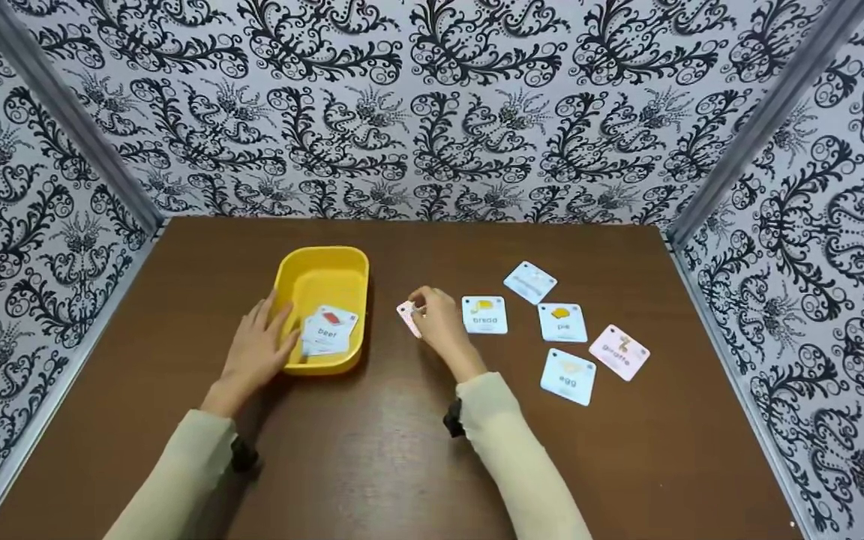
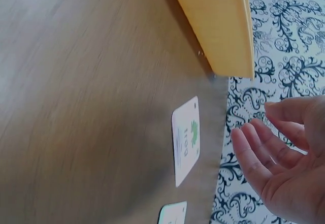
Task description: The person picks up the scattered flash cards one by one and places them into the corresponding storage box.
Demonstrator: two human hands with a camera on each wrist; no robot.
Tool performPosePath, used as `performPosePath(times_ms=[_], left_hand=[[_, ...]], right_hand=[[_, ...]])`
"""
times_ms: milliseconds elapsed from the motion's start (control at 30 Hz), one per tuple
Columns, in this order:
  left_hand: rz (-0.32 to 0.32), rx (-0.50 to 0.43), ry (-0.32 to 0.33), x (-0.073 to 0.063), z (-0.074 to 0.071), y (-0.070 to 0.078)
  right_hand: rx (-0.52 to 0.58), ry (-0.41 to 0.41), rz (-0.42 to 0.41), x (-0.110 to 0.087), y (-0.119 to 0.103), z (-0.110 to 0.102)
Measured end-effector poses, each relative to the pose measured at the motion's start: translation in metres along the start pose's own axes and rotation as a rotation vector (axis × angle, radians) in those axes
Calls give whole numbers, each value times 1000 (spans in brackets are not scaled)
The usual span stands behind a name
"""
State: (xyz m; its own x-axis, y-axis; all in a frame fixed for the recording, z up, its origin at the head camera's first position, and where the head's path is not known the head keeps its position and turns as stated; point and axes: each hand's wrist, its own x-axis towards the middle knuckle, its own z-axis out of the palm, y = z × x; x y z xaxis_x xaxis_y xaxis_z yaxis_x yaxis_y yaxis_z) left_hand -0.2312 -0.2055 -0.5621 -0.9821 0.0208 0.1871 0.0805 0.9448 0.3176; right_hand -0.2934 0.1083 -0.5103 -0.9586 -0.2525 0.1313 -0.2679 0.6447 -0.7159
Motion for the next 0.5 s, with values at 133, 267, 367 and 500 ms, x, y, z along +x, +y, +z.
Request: performPosePath(times_ms=[133, 267, 367, 500], left_hand=[[-2, -7, -1, 0, 1, -1], [0, -18, -2, 0, 0, 0], [-2, -20, -12, 0, -1, 1], [-2, -15, -16, -1, -2, 2]], right_hand=[[12, 8, 7, -8, 10, -8], [31, 10, 24, -16, 22, -14], [38, 12, 30, -21, 30, -19], [42, 30, 24, -29, 40, -28]])
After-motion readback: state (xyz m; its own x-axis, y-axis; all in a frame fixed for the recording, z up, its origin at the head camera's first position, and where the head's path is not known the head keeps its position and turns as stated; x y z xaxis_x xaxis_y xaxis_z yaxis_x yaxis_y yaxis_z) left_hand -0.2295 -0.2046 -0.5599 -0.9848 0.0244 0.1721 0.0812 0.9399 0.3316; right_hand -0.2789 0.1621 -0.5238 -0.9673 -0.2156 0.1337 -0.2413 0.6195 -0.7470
